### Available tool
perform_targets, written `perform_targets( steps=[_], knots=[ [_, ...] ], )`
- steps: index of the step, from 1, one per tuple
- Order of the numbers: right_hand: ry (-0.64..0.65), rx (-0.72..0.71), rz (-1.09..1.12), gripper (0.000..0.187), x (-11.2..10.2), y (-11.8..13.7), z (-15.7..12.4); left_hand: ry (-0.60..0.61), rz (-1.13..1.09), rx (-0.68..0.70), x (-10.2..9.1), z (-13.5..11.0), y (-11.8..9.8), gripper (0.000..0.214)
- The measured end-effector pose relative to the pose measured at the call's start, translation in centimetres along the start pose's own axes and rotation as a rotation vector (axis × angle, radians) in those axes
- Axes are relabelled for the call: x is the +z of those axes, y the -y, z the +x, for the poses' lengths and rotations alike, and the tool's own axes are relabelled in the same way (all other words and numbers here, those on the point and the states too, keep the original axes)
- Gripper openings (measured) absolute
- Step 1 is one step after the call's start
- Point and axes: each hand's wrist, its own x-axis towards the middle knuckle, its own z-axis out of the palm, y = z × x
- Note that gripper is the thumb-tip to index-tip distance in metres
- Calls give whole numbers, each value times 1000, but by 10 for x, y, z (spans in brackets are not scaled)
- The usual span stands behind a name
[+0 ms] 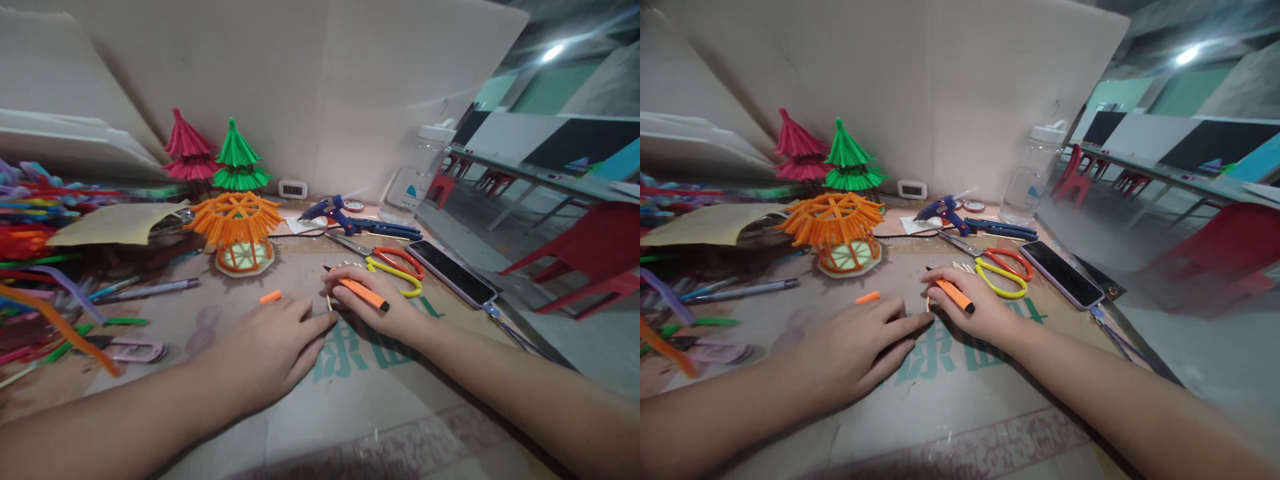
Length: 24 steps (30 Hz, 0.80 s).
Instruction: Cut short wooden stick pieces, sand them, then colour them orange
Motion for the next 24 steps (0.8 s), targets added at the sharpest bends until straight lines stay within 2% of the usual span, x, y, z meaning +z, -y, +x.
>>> perform_targets(
  steps=[6,11,16,24],
  knots=[
    [-22,48,77,22,1,4,-1,-2,-13,-8,-2,0,-1,33],
    [-132,246,286,36,3,3,0,7,-42,-28,-1,1,-1,36],
    [-148,334,218,16,1,1,4,35,-56,-44,-2,2,0,36],
    [-126,359,198,16,2,5,6,43,-54,-40,-3,2,-1,34]
  ],
)
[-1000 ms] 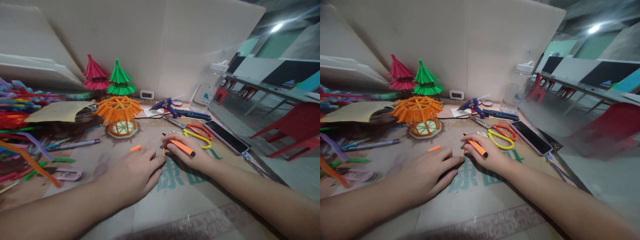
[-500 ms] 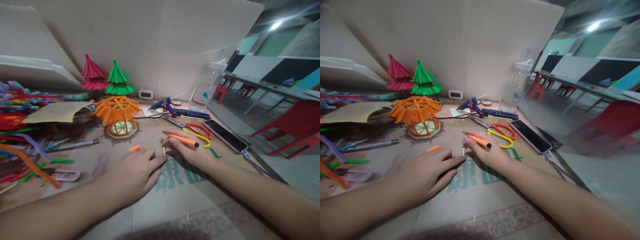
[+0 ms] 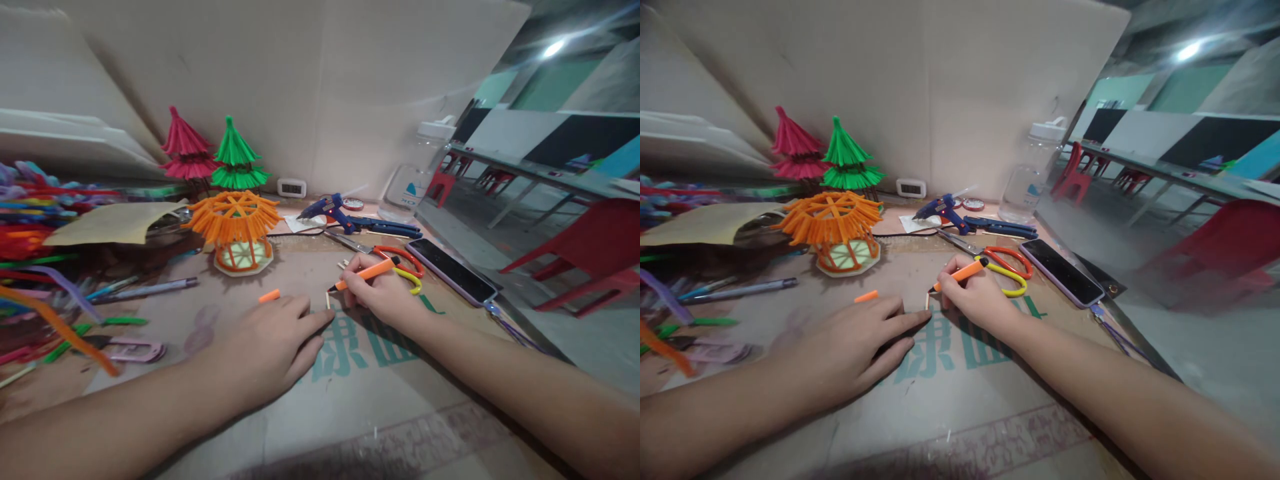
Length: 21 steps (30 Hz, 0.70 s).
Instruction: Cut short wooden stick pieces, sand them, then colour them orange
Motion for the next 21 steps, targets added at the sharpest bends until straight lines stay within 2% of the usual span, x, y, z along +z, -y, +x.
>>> perform_targets(
  steps=[10,16,21],
  knots=[
    [5,26,-1,15,-1,1,0,-11,4,2,1,0,1,33],
    [58,39,25,15,-1,2,0,9,7,-2,0,1,0,34],
    [11,30,45,16,0,1,2,23,-2,-11,-2,1,0,34]
  ],
)
